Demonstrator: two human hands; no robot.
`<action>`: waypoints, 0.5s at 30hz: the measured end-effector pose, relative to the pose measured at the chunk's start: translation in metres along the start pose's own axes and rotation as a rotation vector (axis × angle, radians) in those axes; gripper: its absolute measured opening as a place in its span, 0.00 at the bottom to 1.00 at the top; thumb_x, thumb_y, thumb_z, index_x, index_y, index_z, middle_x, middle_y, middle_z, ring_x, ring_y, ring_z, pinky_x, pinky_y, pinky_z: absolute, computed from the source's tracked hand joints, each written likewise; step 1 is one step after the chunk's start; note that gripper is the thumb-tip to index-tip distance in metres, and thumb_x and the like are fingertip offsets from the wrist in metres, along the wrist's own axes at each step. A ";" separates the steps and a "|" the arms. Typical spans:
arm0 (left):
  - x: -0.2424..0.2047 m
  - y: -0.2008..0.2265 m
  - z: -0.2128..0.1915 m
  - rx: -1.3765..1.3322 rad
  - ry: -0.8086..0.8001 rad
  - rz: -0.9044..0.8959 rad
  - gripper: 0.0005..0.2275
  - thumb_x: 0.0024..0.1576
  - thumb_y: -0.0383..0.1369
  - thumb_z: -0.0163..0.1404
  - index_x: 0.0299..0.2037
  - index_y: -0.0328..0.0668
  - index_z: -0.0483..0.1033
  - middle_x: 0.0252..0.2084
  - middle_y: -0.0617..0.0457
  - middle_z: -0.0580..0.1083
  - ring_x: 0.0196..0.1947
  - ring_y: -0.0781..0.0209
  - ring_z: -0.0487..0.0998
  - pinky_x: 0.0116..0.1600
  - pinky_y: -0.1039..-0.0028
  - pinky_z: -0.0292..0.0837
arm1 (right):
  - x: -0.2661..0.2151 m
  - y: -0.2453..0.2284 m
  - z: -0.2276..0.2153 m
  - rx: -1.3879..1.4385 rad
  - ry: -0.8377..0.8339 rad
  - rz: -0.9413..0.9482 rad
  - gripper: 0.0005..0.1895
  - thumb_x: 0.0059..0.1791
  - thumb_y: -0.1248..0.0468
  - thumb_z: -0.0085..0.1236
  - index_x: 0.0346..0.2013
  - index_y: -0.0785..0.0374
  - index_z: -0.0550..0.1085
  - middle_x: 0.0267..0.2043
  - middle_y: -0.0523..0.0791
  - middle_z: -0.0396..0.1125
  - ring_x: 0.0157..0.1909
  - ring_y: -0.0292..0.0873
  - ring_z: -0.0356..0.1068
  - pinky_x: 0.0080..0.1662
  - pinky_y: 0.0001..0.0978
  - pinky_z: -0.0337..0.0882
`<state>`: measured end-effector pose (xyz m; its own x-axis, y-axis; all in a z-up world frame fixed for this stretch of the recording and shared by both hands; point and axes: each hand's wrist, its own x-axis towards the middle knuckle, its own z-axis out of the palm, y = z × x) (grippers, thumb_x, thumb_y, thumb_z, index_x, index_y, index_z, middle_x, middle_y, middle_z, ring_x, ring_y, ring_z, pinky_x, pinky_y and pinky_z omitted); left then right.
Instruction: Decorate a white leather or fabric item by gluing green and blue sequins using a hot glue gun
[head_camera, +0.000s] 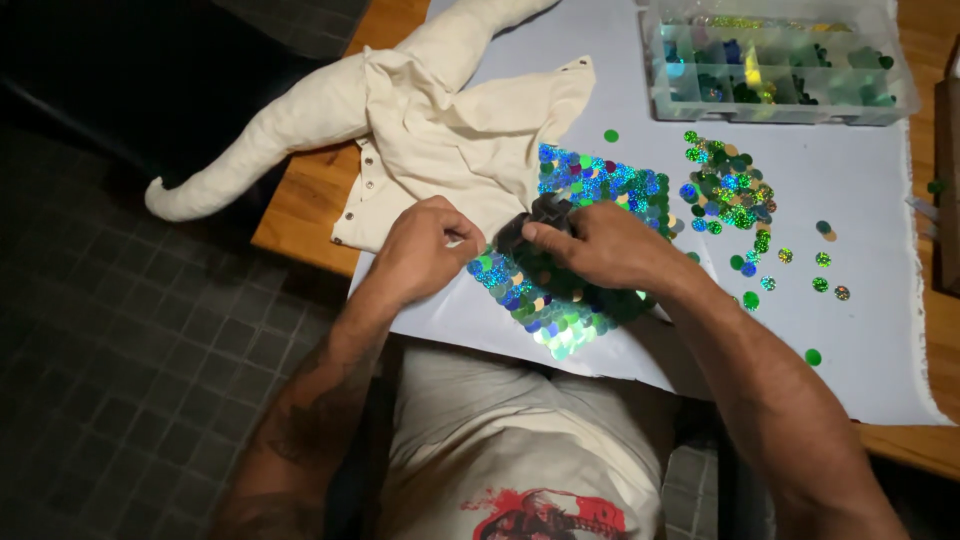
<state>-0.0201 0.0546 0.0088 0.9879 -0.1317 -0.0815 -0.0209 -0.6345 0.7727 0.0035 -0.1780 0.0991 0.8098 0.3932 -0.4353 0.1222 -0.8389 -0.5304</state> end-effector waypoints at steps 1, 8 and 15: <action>0.000 0.000 0.003 -0.001 0.001 -0.002 0.05 0.52 0.32 0.57 0.34 0.46 0.85 0.39 0.48 0.76 0.41 0.52 0.78 0.48 0.65 0.77 | -0.006 -0.002 0.000 -0.001 -0.002 -0.001 0.38 0.55 0.36 0.44 0.29 0.68 0.81 0.20 0.55 0.68 0.24 0.52 0.72 0.35 0.42 0.73; 0.006 0.002 0.010 0.039 0.019 0.014 0.04 0.51 0.33 0.59 0.33 0.46 0.86 0.36 0.50 0.76 0.41 0.53 0.78 0.48 0.65 0.76 | 0.004 0.044 0.006 0.283 0.147 0.123 0.37 0.54 0.34 0.45 0.28 0.65 0.79 0.20 0.54 0.68 0.26 0.56 0.73 0.35 0.48 0.71; 0.010 0.003 0.017 0.106 0.031 -0.062 0.04 0.49 0.35 0.61 0.31 0.51 0.85 0.34 0.55 0.73 0.42 0.55 0.76 0.49 0.63 0.75 | -0.005 0.066 0.008 0.656 0.244 0.037 0.35 0.56 0.43 0.50 0.16 0.69 0.71 0.07 0.52 0.57 0.05 0.46 0.58 0.13 0.36 0.58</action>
<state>-0.0132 0.0380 -0.0005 0.9920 -0.0675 -0.1065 0.0258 -0.7181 0.6954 0.0029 -0.2325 0.0607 0.9220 0.2084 -0.3262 -0.2170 -0.4196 -0.8814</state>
